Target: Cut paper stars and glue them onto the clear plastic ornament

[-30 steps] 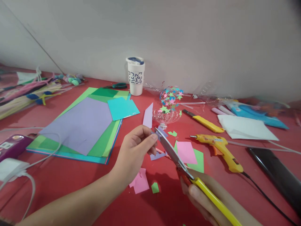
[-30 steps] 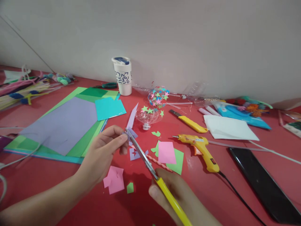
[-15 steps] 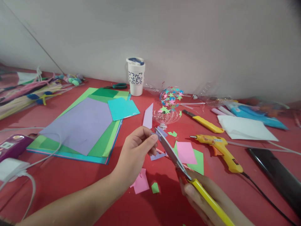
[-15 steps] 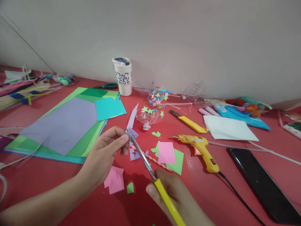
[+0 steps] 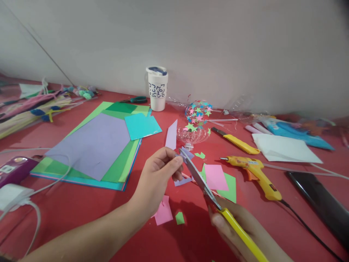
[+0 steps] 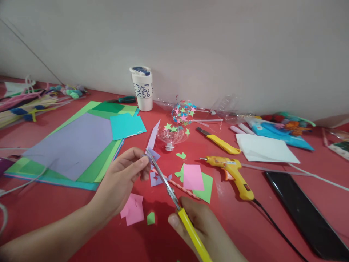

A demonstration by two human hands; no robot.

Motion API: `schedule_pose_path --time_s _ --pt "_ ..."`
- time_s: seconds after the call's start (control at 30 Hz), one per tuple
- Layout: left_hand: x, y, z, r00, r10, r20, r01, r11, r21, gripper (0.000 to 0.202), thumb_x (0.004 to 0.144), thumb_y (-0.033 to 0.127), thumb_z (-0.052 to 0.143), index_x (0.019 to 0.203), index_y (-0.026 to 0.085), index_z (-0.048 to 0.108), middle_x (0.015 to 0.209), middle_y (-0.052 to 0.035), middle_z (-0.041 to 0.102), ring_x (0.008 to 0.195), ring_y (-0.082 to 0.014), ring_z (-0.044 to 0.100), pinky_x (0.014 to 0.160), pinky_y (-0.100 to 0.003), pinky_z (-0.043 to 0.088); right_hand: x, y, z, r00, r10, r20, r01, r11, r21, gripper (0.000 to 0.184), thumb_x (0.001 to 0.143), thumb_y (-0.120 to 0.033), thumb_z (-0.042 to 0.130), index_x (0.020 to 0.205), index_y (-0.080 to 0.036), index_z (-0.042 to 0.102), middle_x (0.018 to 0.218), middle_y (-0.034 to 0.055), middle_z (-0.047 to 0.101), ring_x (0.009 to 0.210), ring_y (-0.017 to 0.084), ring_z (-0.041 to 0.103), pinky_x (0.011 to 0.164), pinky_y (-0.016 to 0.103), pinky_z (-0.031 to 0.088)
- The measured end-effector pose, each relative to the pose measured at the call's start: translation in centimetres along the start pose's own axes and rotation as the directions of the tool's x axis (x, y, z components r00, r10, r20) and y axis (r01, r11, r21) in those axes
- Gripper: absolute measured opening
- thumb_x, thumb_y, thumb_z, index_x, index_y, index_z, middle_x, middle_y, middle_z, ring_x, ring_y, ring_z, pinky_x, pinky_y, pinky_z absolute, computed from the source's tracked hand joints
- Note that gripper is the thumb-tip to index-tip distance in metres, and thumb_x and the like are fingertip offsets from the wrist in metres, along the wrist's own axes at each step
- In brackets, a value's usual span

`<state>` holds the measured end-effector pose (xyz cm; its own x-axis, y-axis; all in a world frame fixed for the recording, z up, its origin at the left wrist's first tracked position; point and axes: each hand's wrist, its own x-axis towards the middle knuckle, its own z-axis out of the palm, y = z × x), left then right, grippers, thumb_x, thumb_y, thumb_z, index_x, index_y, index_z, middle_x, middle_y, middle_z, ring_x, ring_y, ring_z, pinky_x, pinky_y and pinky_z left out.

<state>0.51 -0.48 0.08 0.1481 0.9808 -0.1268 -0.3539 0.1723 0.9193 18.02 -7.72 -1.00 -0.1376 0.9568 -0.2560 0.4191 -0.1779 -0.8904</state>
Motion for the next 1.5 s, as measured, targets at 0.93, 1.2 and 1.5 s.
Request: schedule_pose_path --time_s 0.93,1.2,1.5 --pt "1.0 -0.9 -0.8 0.998 -0.018 0.054 0.013 0.995 0.1 0.006 0.074 0.016 0.06 0.069 0.017 0.055 0.055 0.0053 0.058 0.048 -0.0054 0.052 0.052 -0.018 0.041 1.9 0.8 -4.0 0.963 -0.173 -0.205 0.006 0.778 -0.628 0.019 0.076 -0.038 0.054 0.064 -0.023 0.049 0.052 -0.0013 0.051 0.048 0.018 0.048 0.047 0.027 0.032" --pt "1.8 -1.5 -1.3 0.999 0.04 0.025 -0.043 0.988 0.15 0.01 0.074 0.016 0.059 0.068 0.018 0.051 0.057 0.0052 0.06 0.047 -0.0062 0.054 0.049 -0.018 0.04 3.7 3.0 -4.9 0.959 -0.237 -0.152 0.001 0.544 -0.839 0.022 0.073 -0.022 0.057 0.094 -0.018 0.065 0.093 0.0099 0.071 0.078 0.028 0.066 0.059 0.033 0.043" --pt "2.3 -2.0 -1.7 0.993 0.103 0.064 -0.116 0.958 0.262 0.011 0.073 0.018 0.062 0.069 0.018 0.053 0.056 0.0055 0.059 0.048 -0.0077 0.053 0.051 -0.021 0.042 4.1 2.5 -4.0 0.951 -0.269 -0.155 0.047 0.619 -0.784 0.025 0.074 -0.018 0.061 0.098 -0.013 0.064 0.104 0.0135 0.064 0.093 0.031 0.063 0.075 0.037 0.049"
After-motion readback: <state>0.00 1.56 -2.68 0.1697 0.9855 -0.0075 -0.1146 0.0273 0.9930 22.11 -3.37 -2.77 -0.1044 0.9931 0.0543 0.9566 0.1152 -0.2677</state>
